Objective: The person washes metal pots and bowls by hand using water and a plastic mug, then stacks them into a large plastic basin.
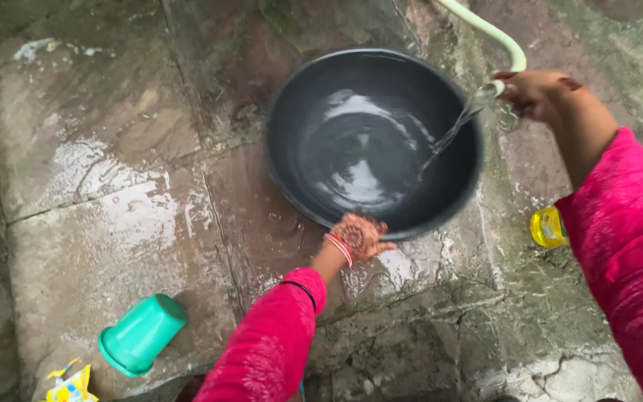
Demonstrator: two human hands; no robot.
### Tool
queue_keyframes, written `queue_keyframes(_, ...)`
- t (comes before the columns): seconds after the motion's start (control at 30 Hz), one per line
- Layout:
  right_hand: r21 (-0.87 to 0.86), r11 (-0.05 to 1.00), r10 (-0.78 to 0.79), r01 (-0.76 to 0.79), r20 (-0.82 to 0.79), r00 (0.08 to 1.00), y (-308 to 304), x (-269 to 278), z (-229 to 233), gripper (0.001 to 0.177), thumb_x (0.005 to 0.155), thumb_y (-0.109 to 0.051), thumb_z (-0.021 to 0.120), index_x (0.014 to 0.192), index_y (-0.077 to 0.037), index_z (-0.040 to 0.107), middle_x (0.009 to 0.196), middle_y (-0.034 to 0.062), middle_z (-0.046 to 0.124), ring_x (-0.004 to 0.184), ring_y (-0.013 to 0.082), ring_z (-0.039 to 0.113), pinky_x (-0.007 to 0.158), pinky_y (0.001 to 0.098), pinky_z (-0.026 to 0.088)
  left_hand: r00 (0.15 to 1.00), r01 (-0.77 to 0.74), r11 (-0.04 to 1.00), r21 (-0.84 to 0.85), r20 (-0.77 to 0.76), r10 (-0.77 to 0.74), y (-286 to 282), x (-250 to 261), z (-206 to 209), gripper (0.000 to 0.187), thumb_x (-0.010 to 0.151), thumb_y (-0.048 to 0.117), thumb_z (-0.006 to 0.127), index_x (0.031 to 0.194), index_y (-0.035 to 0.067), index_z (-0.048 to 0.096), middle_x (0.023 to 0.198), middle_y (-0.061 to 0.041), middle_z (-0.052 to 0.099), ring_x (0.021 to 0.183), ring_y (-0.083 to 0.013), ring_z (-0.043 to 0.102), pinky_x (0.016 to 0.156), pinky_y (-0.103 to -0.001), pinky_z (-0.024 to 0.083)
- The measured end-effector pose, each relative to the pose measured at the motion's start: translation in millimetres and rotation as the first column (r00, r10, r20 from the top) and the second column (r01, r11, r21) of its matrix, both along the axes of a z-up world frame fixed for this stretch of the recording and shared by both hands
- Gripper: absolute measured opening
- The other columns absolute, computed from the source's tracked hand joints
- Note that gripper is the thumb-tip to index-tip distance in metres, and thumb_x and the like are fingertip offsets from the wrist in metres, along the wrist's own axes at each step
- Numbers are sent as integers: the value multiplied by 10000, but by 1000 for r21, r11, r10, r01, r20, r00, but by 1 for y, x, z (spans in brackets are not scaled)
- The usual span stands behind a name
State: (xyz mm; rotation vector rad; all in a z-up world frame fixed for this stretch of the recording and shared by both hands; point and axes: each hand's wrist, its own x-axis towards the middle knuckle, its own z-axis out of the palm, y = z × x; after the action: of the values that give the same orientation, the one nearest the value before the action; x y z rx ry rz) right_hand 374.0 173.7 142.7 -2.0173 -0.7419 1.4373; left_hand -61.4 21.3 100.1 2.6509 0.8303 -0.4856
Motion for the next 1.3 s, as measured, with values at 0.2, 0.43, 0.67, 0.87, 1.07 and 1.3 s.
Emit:
queue_keyframes(0.2,-25,1000,24,-17,311,950,-22,-92,-118,490,847,-518,797,1016,-62,735,822,43,671,722,174,596,598,371,473,994,113,994,-14,15,-113,-33,18,-58,737,970,731,281,1375,195,585,1343,-145,630,1290,-338,559,1133,-529,344)
queue_keyframes(0.43,-62,998,39,-1,604,796,-88,-177,-100,718,824,-585,799,1150,43,678,1150,239,717,1056,346,719,875,432,584,973,193,973,131,-157,-172,13,-32,-75,785,955,747,342,1451,170,538,1523,-136,489,1484,-306,364,1237,-558,130)
queue_keyframes(0.67,38,999,-26,10,459,888,-78,-286,-97,615,807,-533,833,1114,-20,685,1064,197,738,981,341,716,813,440,563,977,131,981,143,-184,-103,34,-31,-58,829,943,764,302,1517,184,449,1611,-138,372,1535,-286,266,1244,-578,36)
queue_keyframes(0.87,4,998,54,-58,307,950,-73,-264,-168,392,848,-386,827,1048,-60,742,873,90,780,796,188,748,659,346,544,938,-340,938,-66,53,344,35,-32,-51,726,971,675,433,1407,99,495,1456,-221,494,1373,-384,452,1108,-522,380)
queue_keyframes(1.07,15,979,-203,205,-77,976,-75,-251,-169,369,850,-336,843,1022,-149,576,913,16,694,732,159,610,532,333,397,515,-775,614,-150,413,751,102,2,-152,413,879,334,703,1145,37,592,1081,-230,703,1054,-421,669,878,-495,553)
queue_keyframes(1.3,51,972,-207,229,-278,938,-83,-251,-155,244,940,-193,699,1095,-80,548,1061,101,712,894,202,710,671,345,616,413,-837,421,-349,101,905,137,58,-176,207,896,231,688,805,52,738,884,-227,748,866,-335,770,739,-445,606)
